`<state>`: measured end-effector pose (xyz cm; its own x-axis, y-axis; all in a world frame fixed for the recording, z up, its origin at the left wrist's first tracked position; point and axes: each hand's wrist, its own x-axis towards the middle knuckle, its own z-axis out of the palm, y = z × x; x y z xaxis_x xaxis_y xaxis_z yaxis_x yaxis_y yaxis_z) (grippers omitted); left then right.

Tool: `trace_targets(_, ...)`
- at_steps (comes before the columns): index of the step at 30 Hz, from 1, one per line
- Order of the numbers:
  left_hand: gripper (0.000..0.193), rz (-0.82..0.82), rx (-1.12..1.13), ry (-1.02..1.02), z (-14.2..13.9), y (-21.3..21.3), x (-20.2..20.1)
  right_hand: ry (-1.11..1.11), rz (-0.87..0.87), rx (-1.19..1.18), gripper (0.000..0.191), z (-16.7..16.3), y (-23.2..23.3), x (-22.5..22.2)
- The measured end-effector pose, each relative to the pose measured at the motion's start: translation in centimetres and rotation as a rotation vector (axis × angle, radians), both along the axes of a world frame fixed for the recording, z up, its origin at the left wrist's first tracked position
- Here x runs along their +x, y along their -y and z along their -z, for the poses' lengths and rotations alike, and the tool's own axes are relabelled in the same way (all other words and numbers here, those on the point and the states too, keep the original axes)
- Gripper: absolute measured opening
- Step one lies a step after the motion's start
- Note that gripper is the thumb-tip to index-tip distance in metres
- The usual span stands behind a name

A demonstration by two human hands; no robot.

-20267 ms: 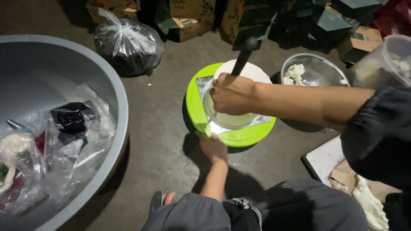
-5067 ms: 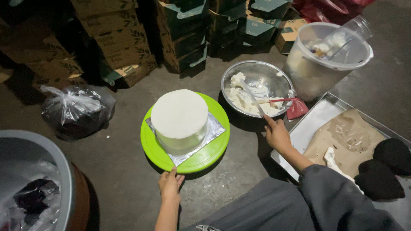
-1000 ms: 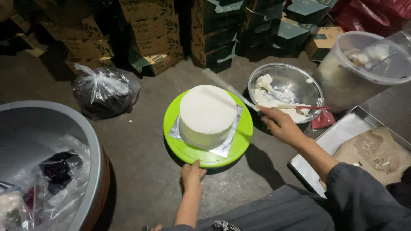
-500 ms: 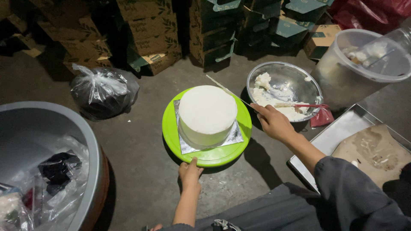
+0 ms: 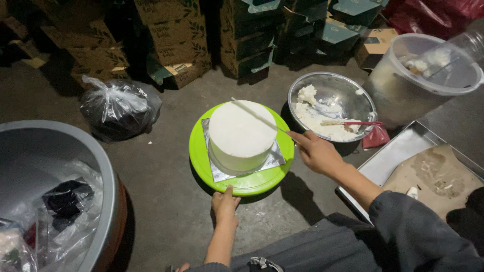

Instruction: The person smooths white frosting on a cylindrical cake using a metal spatula while rotating a green turntable. The person repeatedly scrapes excess frosting from the spatula into a nearby metal bowl and continues smoothing the cake's sides and top.

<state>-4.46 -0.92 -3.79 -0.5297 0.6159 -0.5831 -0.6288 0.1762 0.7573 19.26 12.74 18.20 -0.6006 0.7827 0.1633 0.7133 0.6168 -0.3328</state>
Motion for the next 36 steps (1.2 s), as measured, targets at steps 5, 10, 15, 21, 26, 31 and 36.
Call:
trace_targets(5, 0.029, 0.144, -0.006, 0.084, -1.1, 0.7, 1.9, 0.086, -0.039, -0.11, 0.055, -0.4, 1.7, -1.2)
trace_targets(10, 0.028, 0.094, 0.017, 0.138, -1.4, 0.7, 1.0, -0.318, -0.128, -0.079, 0.051, 0.2, 0.6, 0.0)
trace_targets(15, 0.019, -0.06, 0.023, -0.021, -0.8, -0.3, -1.9, -0.211, 0.071, -0.037, 0.05, 1.3, -1.7, 2.7)
trace_targets(21, 0.015, -0.056, 0.02, -0.017, -0.6, -0.2, -1.3, -0.119, 0.106, -0.039, 0.049, 2.7, -2.5, 3.6)
trace_targets(26, 0.015, -0.071, 0.048, 0.005, -0.5, -0.2, -1.3, -0.094, 0.085, -0.004, 0.05, 2.9, -2.1, 3.5)
trace_targets(31, 0.017, -0.044, 0.032, 0.005, -0.7, 0.1, -0.9, -0.073, 0.066, -0.01, 0.052, 2.5, -1.2, 2.8)
trace_targets(36, 0.019, -0.047, 0.026, 0.029, -0.6, 0.1, 0.0, -0.057, 0.059, 0.0, 0.054, 1.9, 0.0, 1.2)
